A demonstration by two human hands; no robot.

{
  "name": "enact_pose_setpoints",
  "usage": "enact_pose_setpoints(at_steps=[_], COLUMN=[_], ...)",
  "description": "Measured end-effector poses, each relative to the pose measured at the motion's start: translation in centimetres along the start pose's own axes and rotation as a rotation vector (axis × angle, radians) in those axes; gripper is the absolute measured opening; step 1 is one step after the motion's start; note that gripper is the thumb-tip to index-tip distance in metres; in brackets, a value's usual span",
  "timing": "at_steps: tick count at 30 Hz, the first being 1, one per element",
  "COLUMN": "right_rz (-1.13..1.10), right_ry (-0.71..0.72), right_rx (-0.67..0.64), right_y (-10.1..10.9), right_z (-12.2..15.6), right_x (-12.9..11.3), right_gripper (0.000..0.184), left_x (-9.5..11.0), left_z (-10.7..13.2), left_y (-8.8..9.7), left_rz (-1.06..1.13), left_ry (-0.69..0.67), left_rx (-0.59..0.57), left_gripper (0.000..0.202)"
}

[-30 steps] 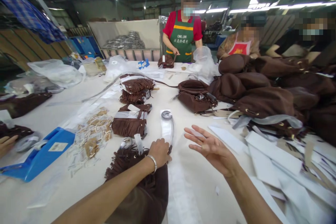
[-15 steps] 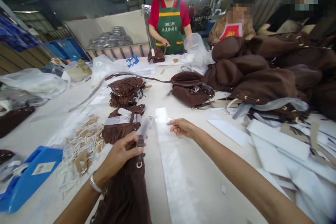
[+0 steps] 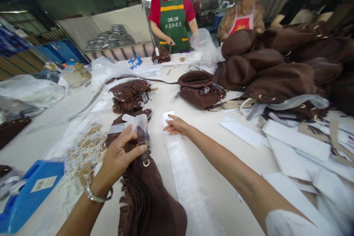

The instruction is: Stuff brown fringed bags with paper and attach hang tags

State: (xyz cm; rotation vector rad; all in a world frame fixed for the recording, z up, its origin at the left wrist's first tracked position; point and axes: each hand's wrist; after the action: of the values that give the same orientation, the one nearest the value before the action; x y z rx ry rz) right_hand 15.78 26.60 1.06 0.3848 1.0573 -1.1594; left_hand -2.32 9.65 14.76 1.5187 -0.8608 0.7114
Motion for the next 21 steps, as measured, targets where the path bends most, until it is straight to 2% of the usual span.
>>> enact_pose_setpoints(at_steps=[2,4,5,8,9,10,12,14,16,18,19,21], right_rz=[0.009,0.013,0.01,0.002,0.027,0.071,0.162,0.218,0.23,0.217,0.202,0.152], right_ry=[0.061,0.084,0.089,0.163,0.192,0.224,0.308,0.378,0.412,0.444,0.455,0.436], right_rx=[0.047,0.01,-0.069,-0.463,-0.512,-0.485,-0.253,0.028,0.18,0.208,0.2,0.182], right_y=[0.8,1.5,1.7,0.8,0.2,-0.6,-2.3,-3.3,-3.4,-2.7,-2.2,-1.5], right_z=[2.7,6.9,9.3,17.5,20.0,22.1,24.7,25.2,23.9,22.0,21.2,20.0], right_x=[0.2,0.6,0.8,1.7,2.1,2.7,4.1,5.6,6.9,7.5,7.5,7.0], right_gripper=[0.049,0.057,0.064,0.082,0.093,0.105,0.118,0.11,0.089,0.071,0.066,0.058], left_x=[0.7,1.4,1.8,2.9,3.3,3.6,4.1,4.5,4.6,4.8,4.9,5.1], left_z=[-0.3,-0.4,-0.4,-0.1,0.0,0.0,-0.2,-0.7,-1.0,0.0,1.3,5.5], left_y=[-0.7,-1.5,-2.0,-4.0,-4.9,-5.9,-8.0,-9.9,-10.9,-10.9,-10.6,-9.9], left_rz=[-0.07,-0.135,-0.169,-0.271,-0.306,-0.338,-0.388,-0.409,-0.393,-0.353,-0.335,-0.313], left_ry=[-0.083,-0.156,-0.186,-0.238,-0.243,-0.242,-0.236,-0.239,-0.253,-0.269,-0.265,-0.246], left_rx=[-0.017,-0.014,-0.01,0.024,0.041,0.055,0.073,0.051,0.021,0.024,0.057,0.172], left_gripper=[0.013,0.011,0.01,0.009,0.011,0.013,0.015,0.015,0.01,0.009,0.014,0.022])
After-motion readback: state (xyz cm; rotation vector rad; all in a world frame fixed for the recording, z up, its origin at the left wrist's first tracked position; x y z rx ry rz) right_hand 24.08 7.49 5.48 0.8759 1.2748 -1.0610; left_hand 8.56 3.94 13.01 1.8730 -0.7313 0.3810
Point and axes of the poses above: each hand's wrist, its own z-axis away from the middle knuckle, its own y-axis out of the back of the hand, x = y × z, and after that the axes turned 1 degree about -y, right-handed
